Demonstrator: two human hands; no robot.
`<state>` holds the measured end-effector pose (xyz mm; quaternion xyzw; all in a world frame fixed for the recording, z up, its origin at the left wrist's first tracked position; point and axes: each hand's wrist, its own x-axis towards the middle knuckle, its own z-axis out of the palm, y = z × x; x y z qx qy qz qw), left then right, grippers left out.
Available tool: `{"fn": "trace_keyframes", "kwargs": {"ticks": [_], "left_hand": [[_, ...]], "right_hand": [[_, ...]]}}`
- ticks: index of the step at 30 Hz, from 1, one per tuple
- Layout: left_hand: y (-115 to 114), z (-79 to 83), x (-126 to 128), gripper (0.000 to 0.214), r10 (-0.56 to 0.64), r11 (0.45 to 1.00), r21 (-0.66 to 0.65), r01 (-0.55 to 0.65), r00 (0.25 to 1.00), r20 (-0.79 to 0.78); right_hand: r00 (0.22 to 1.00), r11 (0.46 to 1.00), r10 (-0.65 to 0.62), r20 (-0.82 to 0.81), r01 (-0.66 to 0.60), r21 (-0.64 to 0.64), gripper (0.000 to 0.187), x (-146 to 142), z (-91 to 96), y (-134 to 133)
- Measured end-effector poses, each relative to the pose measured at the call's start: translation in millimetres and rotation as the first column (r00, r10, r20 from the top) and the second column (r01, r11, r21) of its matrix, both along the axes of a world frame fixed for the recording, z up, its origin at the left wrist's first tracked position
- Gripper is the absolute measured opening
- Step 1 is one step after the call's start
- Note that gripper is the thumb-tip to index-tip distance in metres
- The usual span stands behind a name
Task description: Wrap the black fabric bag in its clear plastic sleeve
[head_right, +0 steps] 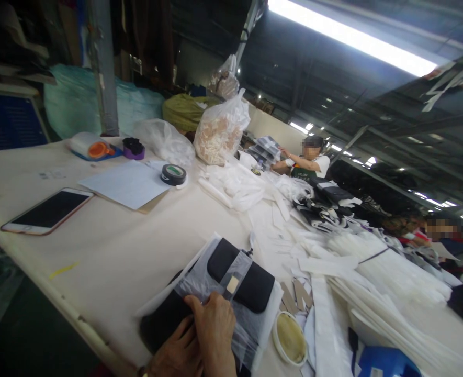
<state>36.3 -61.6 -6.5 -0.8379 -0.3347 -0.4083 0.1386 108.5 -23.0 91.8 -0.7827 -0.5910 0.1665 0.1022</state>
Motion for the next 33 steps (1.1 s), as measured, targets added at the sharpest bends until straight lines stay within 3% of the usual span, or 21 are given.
{"fn": "trace_keyframes", "kwargs": {"ticks": [4, 8, 14, 20, 25, 33], "left_hand": [[-1, 0.8, -2, 0.032, 0.015, 0.999, -0.039, -0.016, 0.999, -0.035], [-2, -3.1, -3, 0.037, 0.02, 0.997, -0.067, -0.024, 0.998, -0.06], [-1, -5.8, -3, 0.032, -0.001, 0.998, -0.056, -0.002, 0.999, -0.054], [0, -2.1, -4, 0.032, 0.018, 0.999, -0.03, -0.02, 0.998, -0.061], [1, -8.2, -5, 0.032, 0.006, 1.0, 0.005, -0.006, 0.998, -0.059], [7, -9.8, -10, 0.031, -0.004, 0.996, 0.092, 0.007, 1.0, -0.03]], "right_hand": [[0.997, 0.999, 0.038, -0.062, -0.04, -0.033, 0.034, 6, 1.1, 1], [0.981, 0.99, 0.102, -0.167, -0.117, -0.078, 0.017, 16, 0.4, 0], [0.979, 0.994, 0.021, -0.203, -0.043, -0.105, 0.019, 16, -8.6, 3], [0.987, 0.995, -0.041, -0.156, 0.025, -0.101, 0.011, 11, -7.8, 3], [0.994, 0.993, -0.089, -0.061, 0.084, -0.083, 0.022, 8, 5.2, -1], [0.996, 0.996, -0.08, 0.029, 0.081, -0.044, 0.014, 24, 7.0, -2]]}}
